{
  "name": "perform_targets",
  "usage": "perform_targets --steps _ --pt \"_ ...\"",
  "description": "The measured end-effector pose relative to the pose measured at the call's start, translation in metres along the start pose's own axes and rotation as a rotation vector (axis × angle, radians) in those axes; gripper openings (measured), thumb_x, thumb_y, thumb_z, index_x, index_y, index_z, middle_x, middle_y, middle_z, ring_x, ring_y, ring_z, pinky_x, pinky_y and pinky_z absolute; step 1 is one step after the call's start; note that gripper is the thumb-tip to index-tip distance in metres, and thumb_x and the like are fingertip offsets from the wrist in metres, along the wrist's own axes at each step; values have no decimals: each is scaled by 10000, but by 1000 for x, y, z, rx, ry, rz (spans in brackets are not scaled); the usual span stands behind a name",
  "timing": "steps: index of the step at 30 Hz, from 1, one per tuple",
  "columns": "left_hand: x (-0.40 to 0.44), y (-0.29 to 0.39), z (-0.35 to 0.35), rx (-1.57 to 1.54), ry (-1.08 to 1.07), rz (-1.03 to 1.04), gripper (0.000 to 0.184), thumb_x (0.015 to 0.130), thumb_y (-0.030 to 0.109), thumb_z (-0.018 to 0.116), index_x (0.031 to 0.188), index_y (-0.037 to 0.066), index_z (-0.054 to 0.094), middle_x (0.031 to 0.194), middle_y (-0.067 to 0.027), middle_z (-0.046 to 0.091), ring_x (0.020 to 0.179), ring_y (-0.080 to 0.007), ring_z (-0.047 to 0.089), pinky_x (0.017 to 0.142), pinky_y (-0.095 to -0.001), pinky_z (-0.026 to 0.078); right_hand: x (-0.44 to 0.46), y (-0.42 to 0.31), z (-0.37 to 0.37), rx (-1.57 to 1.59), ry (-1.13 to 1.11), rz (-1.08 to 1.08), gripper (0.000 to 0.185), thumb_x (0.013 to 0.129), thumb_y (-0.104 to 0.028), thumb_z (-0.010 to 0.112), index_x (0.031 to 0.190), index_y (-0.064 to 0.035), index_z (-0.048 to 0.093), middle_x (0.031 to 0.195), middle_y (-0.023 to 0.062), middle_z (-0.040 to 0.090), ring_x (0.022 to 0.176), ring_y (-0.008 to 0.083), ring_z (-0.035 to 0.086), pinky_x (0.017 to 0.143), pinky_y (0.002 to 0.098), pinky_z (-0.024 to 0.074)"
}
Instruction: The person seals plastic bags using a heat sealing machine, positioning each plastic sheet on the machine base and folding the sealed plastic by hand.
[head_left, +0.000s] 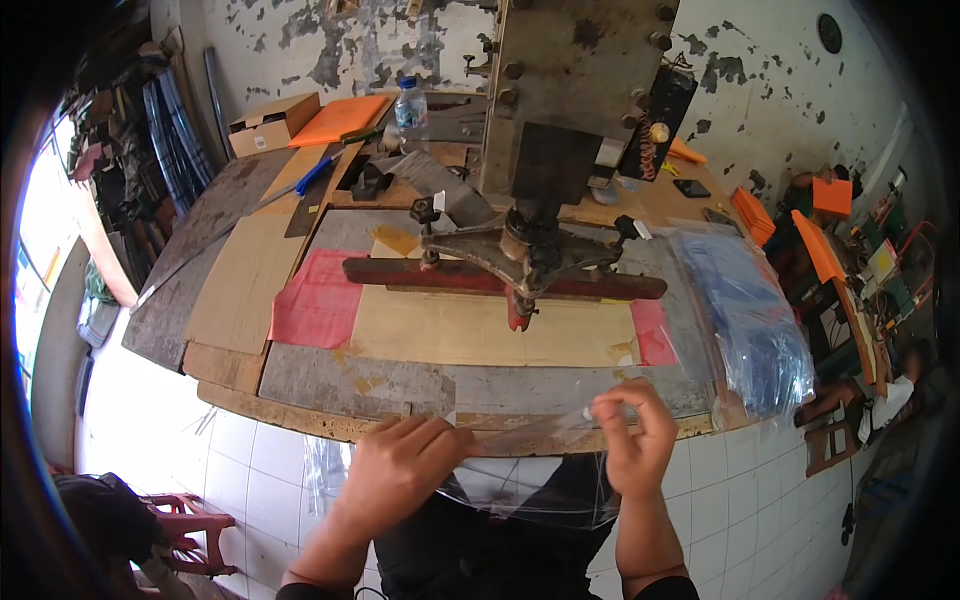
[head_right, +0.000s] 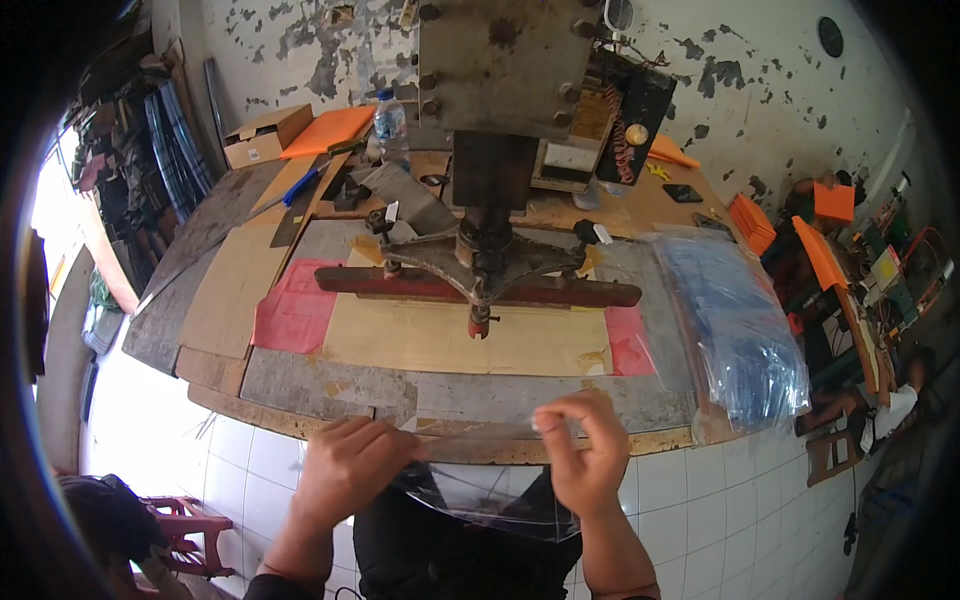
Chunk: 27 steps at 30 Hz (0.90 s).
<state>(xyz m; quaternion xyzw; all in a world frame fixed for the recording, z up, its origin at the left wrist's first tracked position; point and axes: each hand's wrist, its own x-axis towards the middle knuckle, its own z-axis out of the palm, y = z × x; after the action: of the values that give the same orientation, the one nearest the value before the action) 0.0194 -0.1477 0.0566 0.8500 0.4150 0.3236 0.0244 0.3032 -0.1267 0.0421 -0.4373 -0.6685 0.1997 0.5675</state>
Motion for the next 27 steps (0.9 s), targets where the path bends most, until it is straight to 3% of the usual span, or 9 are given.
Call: perform_targets --steps 4,6,10,12,13,14,16,17,27 --pt "19 -1 -32 237 81 49 173 851 175 761 998 104 704 945 -3 708 788 -183 661 664 -361 500 9 35 -9 274 204 81 182 1065 -181 682 1061 -1 659 964 65 677 878 134 635 866 279 486" --pt "33 -1 -39 291 147 33 170 764 118 830 896 110 723 880 5 726 799 -180 699 684 -343 523 13 62 -12 273 218 41 208 1086 -206 657 1113 -2 628 983 57 664 899 136 637 862 282 486" --pt "36 -49 -10 93 160 62 103 819 90 824 881 72 743 877 -23 753 815 -219 729 713 -369 562 16 97 -18 250 140 187 192 1096 -206 641 1095 -15 622 981 68 706 909 136 657 871 284 497" --pt "24 -79 15 -173 58 -212 100 865 92 829 851 40 744 876 -59 764 836 -253 752 751 -373 584 16 106 -22 246 42 281 185 1099 -202 636 1088 -18 621 981 75 723 907 136 667 871 284 501" --pt "18 -86 19 -287 8 -259 155 899 82 827 1004 10 739 903 -79 781 867 -217 772 799 -351 586 13 110 -22 240 36 312 178 1098 -194 636 1087 -17 627 967 77 736 894 135 674 868 282 504" --pt "15 -86 23 -283 8 -262 155 899 82 827 1004 10 739 903 -79 781 867 -217 772 799 -351 586 13 114 -21 235 28 347 171 1097 -186 635 1085 -15 634 954 80 750 881 133 682 865 281 507" --pt "9 -80 26 -581 69 -588 302 922 24 797 1201 1 685 935 -82 791 897 -164 768 840 -323 581 15 111 -22 230 29 391 174 1094 -184 638 1077 -11 641 934 79 750 873 133 686 854 280 508" --pt "1 -89 36 -690 114 -616 409 956 -4 759 1338 6 615 966 -94 791 917 -156 757 863 -308 576 16 109 -22 217 30 429 176 1091 -181 641 1069 -7 648 913 77 750 865 133 690 843 279 509" --pt "-10 -97 52 -816 203 -705 347 993 89 747 1325 24 668 988 -103 820 907 -142 776 834 -288 574 18 108 -20 177 45 468 206 1069 -205 687 1063 -1 661 875 64 733 842 140 698 826 275 498"
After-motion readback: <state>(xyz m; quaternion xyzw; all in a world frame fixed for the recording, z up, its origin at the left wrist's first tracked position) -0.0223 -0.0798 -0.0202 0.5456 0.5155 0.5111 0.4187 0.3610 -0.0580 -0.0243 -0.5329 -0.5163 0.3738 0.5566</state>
